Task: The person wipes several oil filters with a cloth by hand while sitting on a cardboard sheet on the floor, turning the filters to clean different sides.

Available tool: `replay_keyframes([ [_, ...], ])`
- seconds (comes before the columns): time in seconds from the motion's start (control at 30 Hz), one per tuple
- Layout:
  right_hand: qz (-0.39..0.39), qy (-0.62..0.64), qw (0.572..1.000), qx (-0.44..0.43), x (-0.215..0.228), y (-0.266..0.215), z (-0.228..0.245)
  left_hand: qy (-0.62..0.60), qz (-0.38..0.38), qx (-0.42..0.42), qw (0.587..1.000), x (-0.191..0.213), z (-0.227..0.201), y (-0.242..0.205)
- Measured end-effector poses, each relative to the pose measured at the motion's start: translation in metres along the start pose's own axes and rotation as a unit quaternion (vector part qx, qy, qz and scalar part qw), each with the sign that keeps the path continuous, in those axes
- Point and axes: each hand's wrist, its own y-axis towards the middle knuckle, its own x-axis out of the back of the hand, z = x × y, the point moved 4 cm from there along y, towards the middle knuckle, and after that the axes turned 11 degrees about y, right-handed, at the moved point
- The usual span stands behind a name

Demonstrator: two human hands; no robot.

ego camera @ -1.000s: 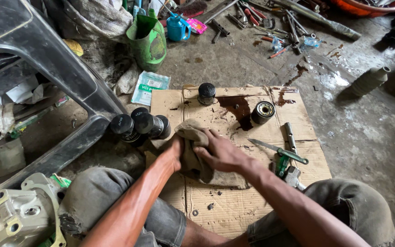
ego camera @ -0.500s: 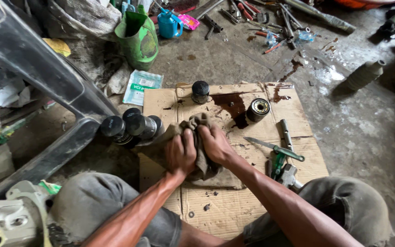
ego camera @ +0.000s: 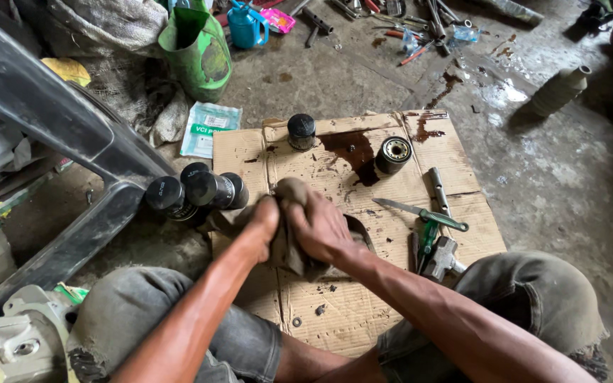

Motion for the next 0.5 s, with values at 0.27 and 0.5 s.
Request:
replay_keyframes([
  [0.27,0.071,-0.280,0.871,0.398,0.017,-0.005,-0.006,-0.411,0.344,0.180,0.825,0.004,-0.023,-0.030],
  [0.5,-0.049,-0.205,0.873,0.440,0.005,0.018,-0.039,-0.077,0.026,-0.066,0.995,0.005,-0.016,-0.017],
])
